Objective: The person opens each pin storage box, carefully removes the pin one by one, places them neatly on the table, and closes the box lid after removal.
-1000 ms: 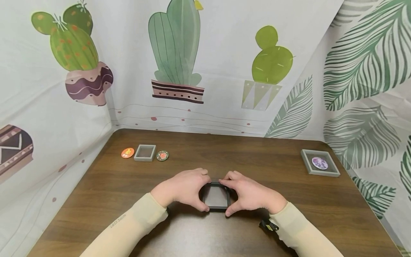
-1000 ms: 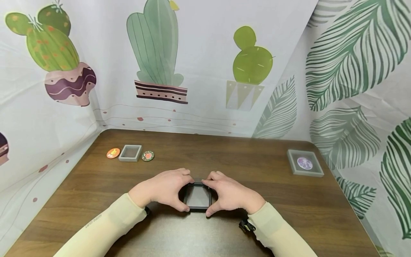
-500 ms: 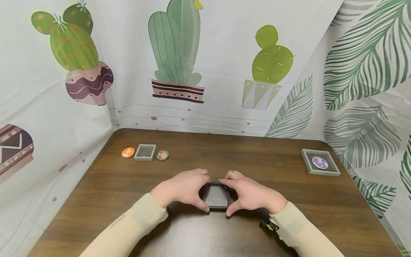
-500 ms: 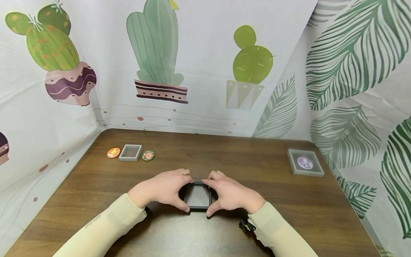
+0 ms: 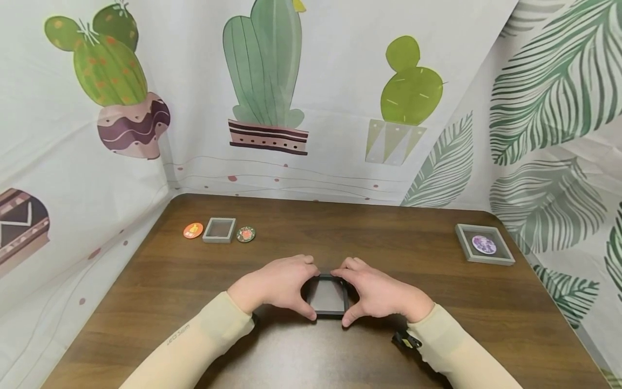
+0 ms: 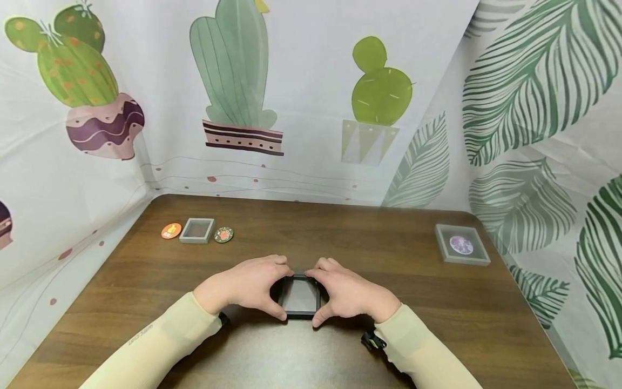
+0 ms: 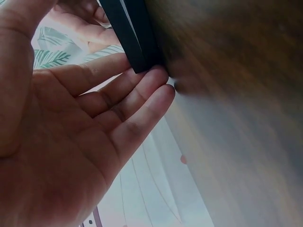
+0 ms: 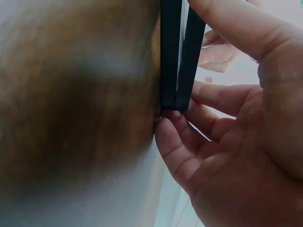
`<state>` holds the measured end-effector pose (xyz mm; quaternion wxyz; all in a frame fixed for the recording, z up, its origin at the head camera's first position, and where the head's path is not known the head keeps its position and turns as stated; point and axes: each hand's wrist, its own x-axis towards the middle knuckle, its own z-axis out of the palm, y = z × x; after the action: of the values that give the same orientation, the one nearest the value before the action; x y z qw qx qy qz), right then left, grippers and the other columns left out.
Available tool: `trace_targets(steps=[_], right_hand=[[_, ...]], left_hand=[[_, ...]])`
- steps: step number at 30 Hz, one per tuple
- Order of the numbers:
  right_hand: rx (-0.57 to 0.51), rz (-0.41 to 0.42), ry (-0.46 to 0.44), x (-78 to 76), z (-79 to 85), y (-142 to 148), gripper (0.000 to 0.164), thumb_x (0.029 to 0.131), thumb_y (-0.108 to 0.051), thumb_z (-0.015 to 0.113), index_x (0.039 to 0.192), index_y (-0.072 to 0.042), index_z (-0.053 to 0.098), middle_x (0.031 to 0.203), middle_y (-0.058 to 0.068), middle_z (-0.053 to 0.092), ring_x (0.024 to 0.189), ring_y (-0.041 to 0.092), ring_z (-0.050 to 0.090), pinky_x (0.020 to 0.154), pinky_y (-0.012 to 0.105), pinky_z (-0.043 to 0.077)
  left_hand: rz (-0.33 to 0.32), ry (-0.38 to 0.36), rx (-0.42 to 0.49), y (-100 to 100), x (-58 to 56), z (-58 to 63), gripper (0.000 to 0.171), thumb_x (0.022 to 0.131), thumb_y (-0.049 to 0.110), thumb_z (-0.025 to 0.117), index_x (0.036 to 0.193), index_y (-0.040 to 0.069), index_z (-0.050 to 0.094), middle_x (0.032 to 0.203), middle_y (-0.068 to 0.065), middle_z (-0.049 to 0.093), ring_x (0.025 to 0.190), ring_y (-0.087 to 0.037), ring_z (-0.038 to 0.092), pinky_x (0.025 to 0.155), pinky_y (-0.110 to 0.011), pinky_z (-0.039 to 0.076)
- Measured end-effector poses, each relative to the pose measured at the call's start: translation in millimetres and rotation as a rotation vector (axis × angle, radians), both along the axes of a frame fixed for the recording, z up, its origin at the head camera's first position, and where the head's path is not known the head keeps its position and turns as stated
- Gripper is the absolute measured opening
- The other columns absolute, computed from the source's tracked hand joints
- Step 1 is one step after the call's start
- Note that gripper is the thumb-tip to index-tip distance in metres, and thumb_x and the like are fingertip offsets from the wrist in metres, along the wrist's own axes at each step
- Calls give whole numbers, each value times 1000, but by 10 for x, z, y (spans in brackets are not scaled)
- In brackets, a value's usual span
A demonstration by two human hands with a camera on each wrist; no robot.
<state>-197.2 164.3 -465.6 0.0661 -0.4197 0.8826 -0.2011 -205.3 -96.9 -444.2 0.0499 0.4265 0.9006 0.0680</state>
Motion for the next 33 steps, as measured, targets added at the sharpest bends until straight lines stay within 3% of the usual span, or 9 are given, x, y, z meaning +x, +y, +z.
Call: trace_targets(steps=[8,33], right_hand=[[11,8,10,12,6,-17,100,62,-63,83,139,-8,50,116,-6,46,108,9,39,90,25,42],[16,2,31,5,-20,-11,102,60,-65,84,138,-9,51,116,-6,46,108,8,39,92,26,41]], left_hand=[[-6,42,-25,24,-3,-39,75,59,73,77,105,16,64,93,9,47,84,-9,47,71,-25,46],[22,90,-51,57,54,-54,70,59,69,76,101,15,62,97,6,50,89,-14,50,75,-30,48]])
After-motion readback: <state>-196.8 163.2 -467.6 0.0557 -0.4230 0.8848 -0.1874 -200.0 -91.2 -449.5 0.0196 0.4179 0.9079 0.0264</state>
